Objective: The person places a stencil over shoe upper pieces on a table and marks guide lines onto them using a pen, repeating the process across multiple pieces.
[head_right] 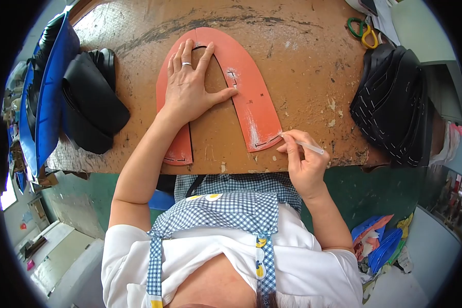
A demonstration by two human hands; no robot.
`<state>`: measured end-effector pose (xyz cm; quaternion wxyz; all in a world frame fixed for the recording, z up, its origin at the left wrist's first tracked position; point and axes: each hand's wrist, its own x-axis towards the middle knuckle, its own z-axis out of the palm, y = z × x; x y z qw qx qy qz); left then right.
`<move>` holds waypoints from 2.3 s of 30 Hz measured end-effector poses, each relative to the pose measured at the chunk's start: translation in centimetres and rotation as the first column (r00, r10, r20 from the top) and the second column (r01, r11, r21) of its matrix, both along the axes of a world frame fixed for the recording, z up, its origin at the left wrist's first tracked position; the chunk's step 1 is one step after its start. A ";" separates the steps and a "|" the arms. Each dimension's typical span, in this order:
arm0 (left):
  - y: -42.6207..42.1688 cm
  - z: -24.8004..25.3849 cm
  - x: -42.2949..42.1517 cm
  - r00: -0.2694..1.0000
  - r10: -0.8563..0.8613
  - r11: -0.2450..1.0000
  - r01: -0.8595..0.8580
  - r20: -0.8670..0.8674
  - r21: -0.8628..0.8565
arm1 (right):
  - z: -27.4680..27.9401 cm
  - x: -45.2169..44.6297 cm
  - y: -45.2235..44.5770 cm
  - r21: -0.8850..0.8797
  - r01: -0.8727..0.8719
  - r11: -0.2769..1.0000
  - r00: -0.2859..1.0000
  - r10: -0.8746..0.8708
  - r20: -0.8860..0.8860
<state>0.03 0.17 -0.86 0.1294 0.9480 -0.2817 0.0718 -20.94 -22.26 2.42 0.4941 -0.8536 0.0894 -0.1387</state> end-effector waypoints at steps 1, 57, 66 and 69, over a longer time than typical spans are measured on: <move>0.0 0.0 0.0 1.000 -0.001 1.000 0.001 -0.001 -0.003 | 0.0 0.0 -0.1 -0.008 -0.007 1.000 1.000 0.007 0.000; 10.3 1.7 -6.3 0.978 -0.016 0.941 -0.056 -0.209 -0.333 | -3.5 25.7 5.2 -0.498 -0.229 0.836 0.916 0.359 0.182; 11.6 0.9 -6.1 0.999 -0.034 0.993 0.034 0.004 -0.116 | -2.9 25.6 5.0 -0.483 -0.253 0.838 0.915 0.370 0.162; 11.6 0.8 -6.2 1.000 -0.020 0.992 0.019 -0.002 -0.129 | -1.4 24.5 5.2 -0.317 -0.320 0.893 0.891 0.397 0.220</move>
